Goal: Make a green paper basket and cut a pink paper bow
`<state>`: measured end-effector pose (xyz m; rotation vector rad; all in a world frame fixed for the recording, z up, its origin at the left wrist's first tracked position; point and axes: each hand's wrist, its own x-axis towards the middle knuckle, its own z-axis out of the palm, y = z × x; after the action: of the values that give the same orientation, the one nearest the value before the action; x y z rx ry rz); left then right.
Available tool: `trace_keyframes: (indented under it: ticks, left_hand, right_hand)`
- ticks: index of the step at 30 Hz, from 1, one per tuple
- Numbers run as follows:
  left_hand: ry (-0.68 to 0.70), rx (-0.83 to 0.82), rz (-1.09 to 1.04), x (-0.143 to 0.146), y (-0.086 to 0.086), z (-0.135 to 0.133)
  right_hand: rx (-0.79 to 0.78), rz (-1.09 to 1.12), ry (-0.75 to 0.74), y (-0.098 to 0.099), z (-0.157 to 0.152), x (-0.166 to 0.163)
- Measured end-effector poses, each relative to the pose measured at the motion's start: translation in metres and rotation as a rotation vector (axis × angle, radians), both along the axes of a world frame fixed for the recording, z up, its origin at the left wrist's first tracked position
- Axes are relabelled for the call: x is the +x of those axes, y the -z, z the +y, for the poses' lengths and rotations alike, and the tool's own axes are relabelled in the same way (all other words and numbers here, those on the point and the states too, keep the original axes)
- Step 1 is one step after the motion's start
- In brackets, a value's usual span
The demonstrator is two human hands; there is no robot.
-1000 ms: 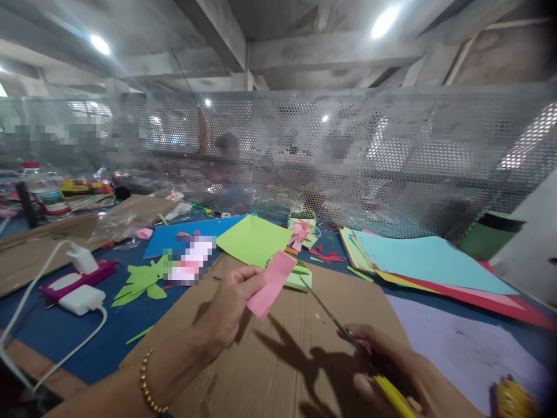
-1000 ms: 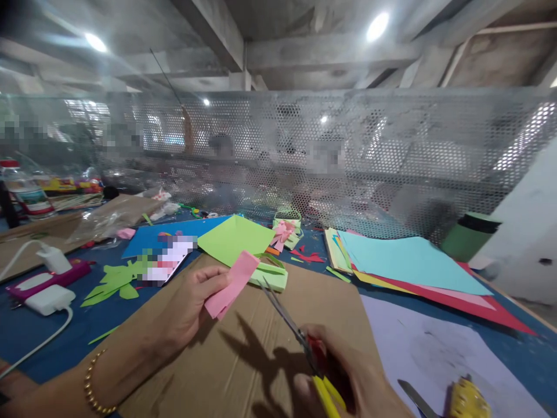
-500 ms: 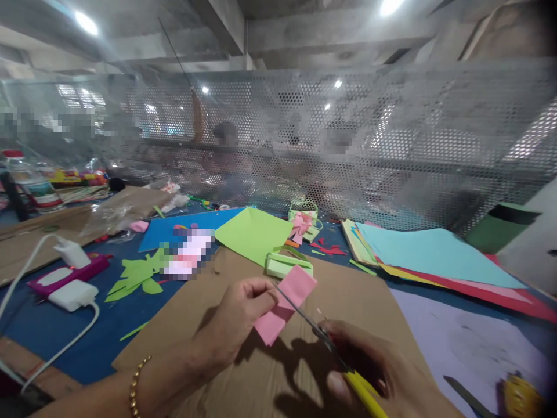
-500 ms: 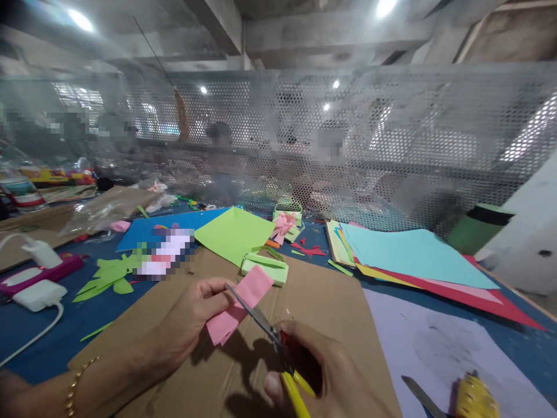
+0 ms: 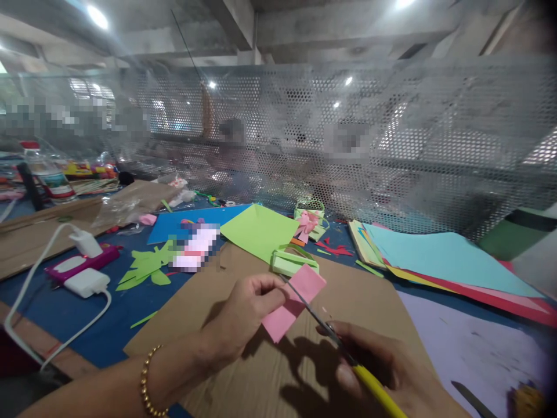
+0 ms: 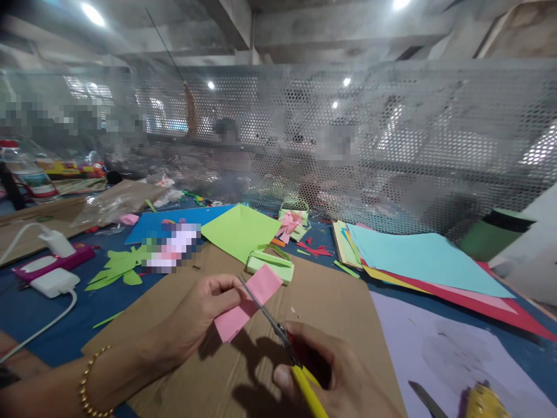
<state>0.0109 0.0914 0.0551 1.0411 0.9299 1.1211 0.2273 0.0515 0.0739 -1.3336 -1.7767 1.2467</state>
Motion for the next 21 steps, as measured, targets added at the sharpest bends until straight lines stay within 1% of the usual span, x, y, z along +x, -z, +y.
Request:
trace_keyframes:
  ticks: [7, 12, 17, 21]
  left_hand:
    - [-0.009, 0.057, -0.007, -0.0016, 0.0017, 0.0017]
    - [-0.019, 0.063, 0.039, -0.0016, -0.0003, 0.0000]
    - [-0.024, 0.062, 0.041, -0.0004, -0.0040, -0.0005]
    - [-0.032, 0.058, 0.039, 0.0007, -0.0054, -0.0017]
  right_hand:
    - [0.050, -0.022, -0.024, -0.0003, 0.0016, 0.0028]
    - [-0.023, -0.014, -0.119, -0.0049, 0.0035, 0.0035]
    - [-0.071, 0.042, -0.101, -0.0021, 0.0028, 0.0025]
    - [-0.067, 0.079, -0.094, 0.0034, 0.0030, 0.0021]
